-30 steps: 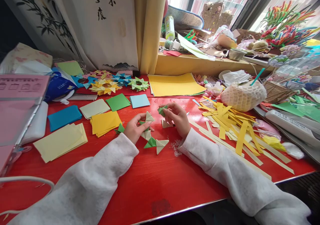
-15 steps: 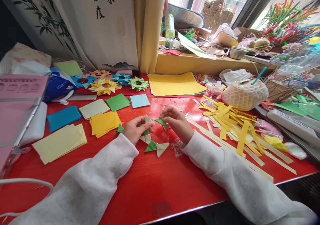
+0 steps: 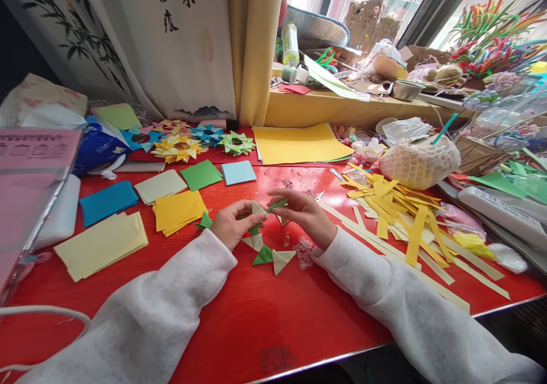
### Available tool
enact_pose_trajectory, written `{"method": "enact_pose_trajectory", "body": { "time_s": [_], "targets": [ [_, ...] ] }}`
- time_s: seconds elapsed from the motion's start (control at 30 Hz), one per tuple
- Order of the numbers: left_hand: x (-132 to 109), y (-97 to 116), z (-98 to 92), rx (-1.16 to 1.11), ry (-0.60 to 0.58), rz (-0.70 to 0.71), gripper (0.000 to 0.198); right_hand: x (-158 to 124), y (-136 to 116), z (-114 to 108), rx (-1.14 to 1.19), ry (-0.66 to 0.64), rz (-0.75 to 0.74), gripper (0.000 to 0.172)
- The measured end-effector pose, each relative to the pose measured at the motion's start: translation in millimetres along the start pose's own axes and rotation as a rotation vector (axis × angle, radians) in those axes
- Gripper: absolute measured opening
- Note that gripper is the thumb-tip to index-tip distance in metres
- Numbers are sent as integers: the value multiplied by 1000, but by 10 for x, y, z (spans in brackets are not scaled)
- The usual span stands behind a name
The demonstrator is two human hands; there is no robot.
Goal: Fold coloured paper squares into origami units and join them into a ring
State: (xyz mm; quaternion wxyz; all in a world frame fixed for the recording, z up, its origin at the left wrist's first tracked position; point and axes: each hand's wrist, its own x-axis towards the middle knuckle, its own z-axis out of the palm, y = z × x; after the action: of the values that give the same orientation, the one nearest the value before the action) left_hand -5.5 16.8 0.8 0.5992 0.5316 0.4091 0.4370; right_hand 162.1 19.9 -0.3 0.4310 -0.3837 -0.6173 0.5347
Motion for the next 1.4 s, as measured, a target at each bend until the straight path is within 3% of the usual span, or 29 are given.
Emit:
{"method": "enact_pose_trajectory", "body": {
  "time_s": [0.07, 0.27, 0.63, 0.83, 1.2, 1.4],
  "targets": [
    [-3, 1, 5, 2, 2, 16, 18, 0, 24, 25, 54, 18, 2, 36],
    [1, 6, -5, -2, -4, 25, 16, -1, 62, 65, 64, -8, 98, 20],
    [-8, -4, -20, -22, -1, 105, 21, -35, -41, -10, -187, 8, -55, 25],
    [-48, 16, 27, 40, 97, 189, 20, -90, -92, 12, -450, 68, -197, 22],
    [-76, -2, 49, 97, 112, 211, 16, -127, -139, 34, -491, 86, -325, 14],
    [-77, 0, 45, 114, 116, 218, 16, -118, -138, 29, -567, 75, -323, 14]
  ]
}}
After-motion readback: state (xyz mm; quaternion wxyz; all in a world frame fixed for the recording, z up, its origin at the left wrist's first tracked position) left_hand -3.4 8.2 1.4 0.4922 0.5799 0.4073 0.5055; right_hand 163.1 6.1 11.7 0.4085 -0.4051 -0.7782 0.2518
